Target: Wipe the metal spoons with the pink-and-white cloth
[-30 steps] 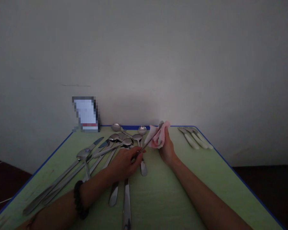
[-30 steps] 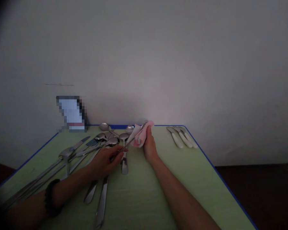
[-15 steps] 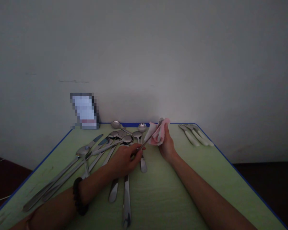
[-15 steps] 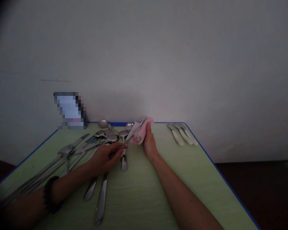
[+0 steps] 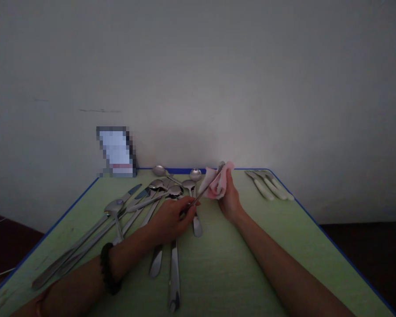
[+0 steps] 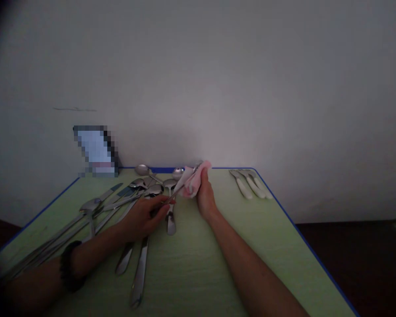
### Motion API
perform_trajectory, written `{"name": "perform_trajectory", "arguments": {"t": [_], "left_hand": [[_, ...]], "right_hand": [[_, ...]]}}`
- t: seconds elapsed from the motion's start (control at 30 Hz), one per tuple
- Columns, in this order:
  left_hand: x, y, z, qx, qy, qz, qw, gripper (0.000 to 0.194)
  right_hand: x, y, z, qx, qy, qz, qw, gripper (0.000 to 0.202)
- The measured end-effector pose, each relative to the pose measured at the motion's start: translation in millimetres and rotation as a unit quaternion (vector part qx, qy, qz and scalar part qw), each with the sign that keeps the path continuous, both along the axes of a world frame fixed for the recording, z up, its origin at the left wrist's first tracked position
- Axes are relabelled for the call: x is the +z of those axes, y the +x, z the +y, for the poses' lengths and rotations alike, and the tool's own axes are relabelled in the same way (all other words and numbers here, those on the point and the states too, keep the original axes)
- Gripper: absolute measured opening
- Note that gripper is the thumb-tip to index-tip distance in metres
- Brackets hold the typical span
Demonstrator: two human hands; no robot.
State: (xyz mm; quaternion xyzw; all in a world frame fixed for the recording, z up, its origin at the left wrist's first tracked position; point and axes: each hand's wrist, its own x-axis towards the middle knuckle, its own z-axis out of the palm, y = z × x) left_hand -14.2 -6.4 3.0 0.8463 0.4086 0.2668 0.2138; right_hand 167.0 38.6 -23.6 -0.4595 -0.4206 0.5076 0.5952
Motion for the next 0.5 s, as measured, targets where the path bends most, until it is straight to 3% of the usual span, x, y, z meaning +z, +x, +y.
{"name": "perform_trajectory", "arguments": {"t": [0.5], "left_hand": [[-0.2, -0.9, 0.4, -0.005, 0.0, -0.004, 1.0, 0.024]], "right_hand": [[2.2, -2.2, -2.0, -0.005, -0.006, -0.001, 1.0, 0.069]]}}
